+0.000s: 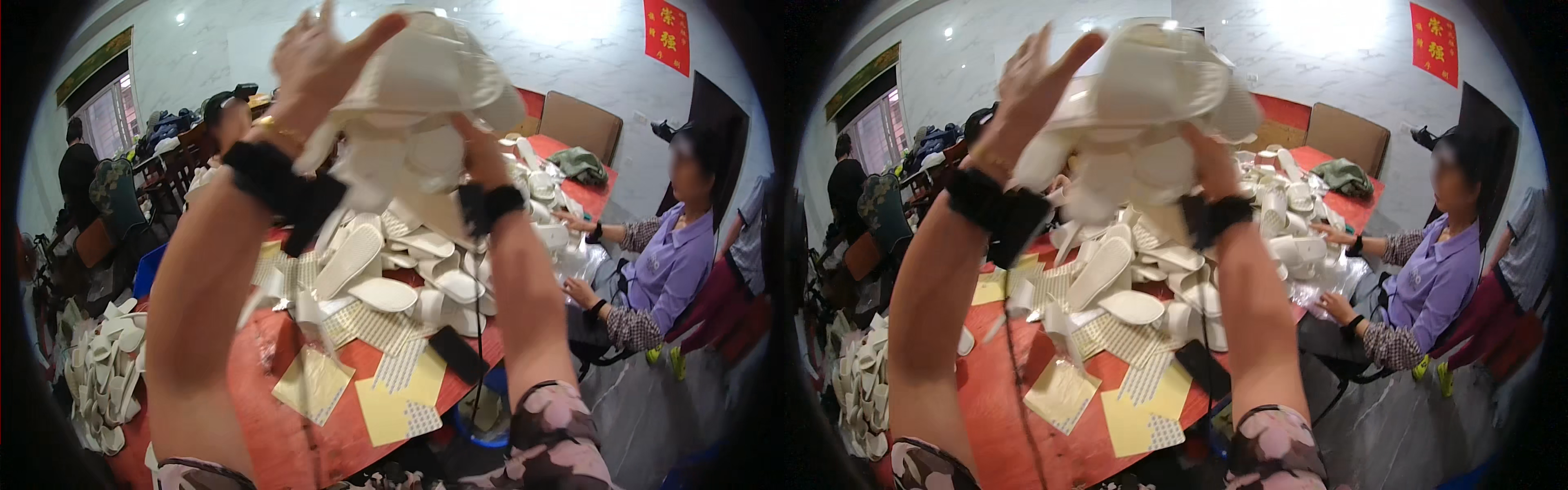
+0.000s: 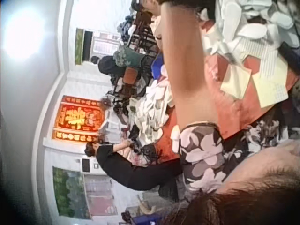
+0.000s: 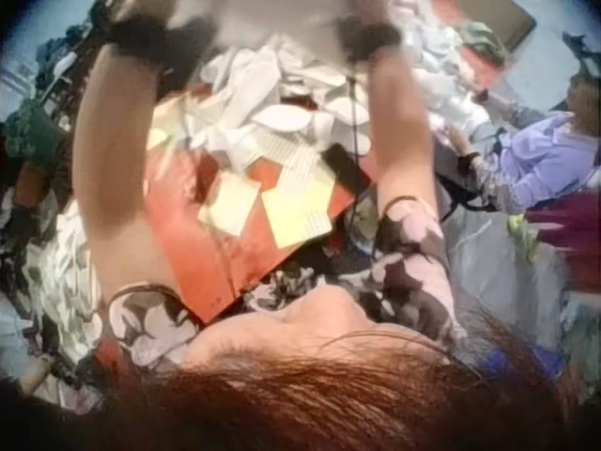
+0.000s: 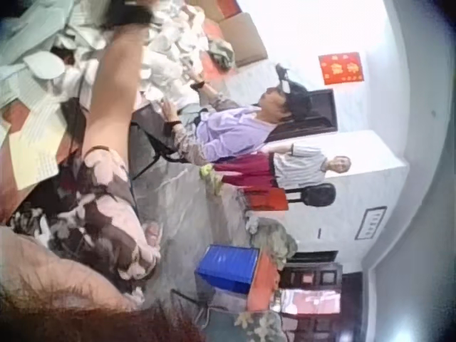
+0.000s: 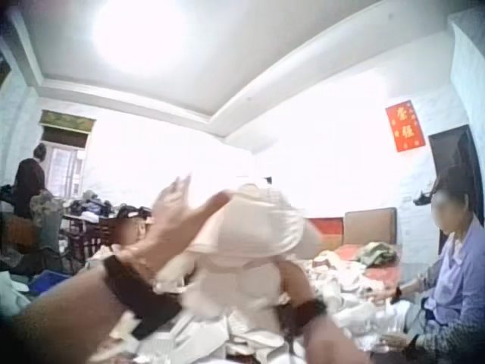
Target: Sorting and inspecting white hotel slippers at a production table.
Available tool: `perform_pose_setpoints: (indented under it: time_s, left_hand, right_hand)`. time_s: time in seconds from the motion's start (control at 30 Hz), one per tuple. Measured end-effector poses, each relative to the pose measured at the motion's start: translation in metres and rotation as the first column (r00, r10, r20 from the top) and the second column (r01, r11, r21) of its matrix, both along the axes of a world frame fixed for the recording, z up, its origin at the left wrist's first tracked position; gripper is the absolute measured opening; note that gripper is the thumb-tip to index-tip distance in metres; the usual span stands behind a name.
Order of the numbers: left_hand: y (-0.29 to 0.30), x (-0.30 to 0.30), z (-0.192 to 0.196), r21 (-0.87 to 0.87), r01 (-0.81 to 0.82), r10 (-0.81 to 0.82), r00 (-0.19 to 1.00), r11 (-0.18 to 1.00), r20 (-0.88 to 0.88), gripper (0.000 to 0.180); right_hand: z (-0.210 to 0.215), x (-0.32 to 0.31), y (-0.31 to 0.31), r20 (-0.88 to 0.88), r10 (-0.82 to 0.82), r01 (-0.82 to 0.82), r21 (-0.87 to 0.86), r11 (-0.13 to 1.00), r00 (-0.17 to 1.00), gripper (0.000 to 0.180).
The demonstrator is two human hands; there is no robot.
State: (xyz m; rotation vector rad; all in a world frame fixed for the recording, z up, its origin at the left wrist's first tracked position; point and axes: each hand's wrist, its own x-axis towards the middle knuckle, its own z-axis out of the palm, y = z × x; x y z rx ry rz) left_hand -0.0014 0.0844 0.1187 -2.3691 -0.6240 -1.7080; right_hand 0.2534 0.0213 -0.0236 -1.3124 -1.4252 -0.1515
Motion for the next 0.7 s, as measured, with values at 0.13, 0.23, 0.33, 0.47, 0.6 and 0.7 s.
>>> perform_pose_setpoints:
  time_s: [0.13,0.23,0.33,0.47,0.6,0.7]
  left_hand:
    - [-0.042,0.045,-0.031,0.309,0.176,-0.203,0.978,0.935,0.057,0.078]
    - [-0.043,0.003,-0.108,0.232,0.222,-0.169,0.959,0.947,-0.229,0.07]
    - [-0.032,-0.071,-0.195,-0.148,0.131,-0.191,0.82,0.98,-0.54,0.065]
    - [-0.03,-0.187,-0.288,-0.521,-0.184,-0.387,0.479,0.833,-0.788,0.059]
    - [-0.049,-0.281,-0.369,-0.655,-0.363,-0.422,0.541,0.663,-0.727,0.061]
    - [-0.083,-0.351,-0.384,-0.629,-0.552,-0.308,0.565,0.548,-0.765,0.063]
  right_hand:
    - [-0.029,0.177,-0.083,-0.429,-0.653,0.51,-0.41,0.756,0.624,0.061]
    - [-0.155,0.229,-0.123,-0.24,-0.755,0.753,-0.12,0.647,0.61,0.046]
    - [-0.26,0.199,-0.137,-0.294,-0.678,0.638,-0.23,0.735,0.674,0.033]
    - [-0.326,0.138,-0.15,-0.42,-0.525,0.394,-0.361,0.845,0.741,0.026]
    - [-0.317,0.057,-0.162,-0.667,-0.232,0.033,-0.296,0.954,0.708,0.014]
    - [-0.283,-0.04,-0.119,-0.691,-0.112,-0.231,-0.384,0.894,0.714,0.012]
